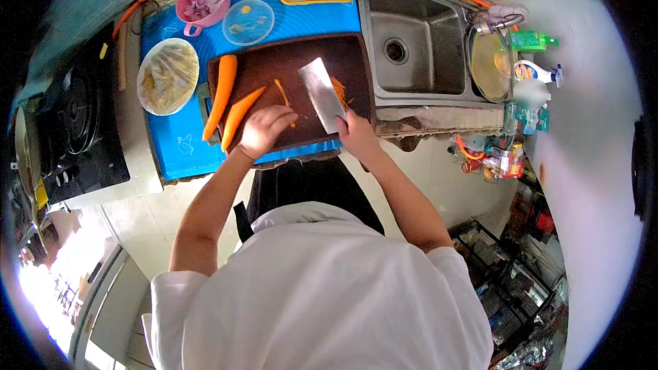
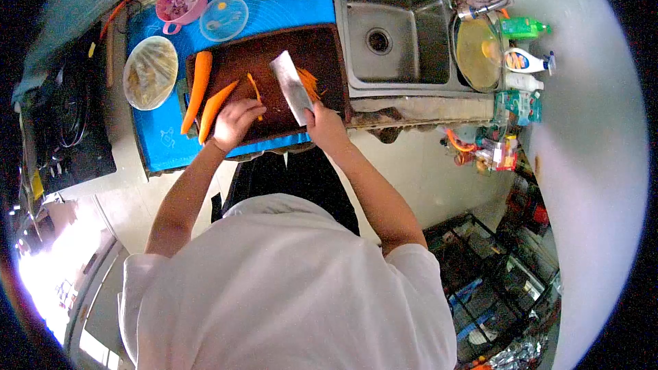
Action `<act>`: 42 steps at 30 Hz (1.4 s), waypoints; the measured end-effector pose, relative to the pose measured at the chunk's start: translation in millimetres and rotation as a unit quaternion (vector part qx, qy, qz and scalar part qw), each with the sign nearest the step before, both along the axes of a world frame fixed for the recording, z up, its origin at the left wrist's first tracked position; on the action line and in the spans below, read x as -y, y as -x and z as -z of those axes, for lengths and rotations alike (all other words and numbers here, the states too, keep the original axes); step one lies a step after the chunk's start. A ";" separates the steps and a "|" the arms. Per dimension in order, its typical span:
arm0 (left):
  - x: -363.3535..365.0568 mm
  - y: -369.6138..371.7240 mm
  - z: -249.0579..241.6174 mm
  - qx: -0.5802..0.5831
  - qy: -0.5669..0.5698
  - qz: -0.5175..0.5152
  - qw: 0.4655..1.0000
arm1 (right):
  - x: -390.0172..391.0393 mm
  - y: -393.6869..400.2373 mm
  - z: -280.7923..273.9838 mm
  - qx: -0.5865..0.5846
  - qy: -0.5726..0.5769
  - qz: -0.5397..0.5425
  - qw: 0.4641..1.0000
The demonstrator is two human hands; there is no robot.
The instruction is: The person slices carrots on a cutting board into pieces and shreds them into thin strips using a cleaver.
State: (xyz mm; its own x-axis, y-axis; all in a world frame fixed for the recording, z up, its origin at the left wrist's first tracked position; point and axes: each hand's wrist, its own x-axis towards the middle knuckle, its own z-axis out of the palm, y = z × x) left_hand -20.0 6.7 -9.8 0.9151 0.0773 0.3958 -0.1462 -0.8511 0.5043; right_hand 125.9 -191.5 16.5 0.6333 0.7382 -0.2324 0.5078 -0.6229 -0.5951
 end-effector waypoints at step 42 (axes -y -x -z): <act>-5.2 4.2 35.0 -0.055 -0.053 -0.086 0.993 | -11.4 15.2 -39.9 0.060 0.134 -0.173 0.974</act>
State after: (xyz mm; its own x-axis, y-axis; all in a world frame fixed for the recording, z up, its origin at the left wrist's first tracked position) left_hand -24.1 11.9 -44.8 0.9304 0.1990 0.3078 0.0564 -0.9075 0.4162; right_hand 110.7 -180.1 56.4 0.3912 0.8361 -0.3847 0.7715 -0.5258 -0.3582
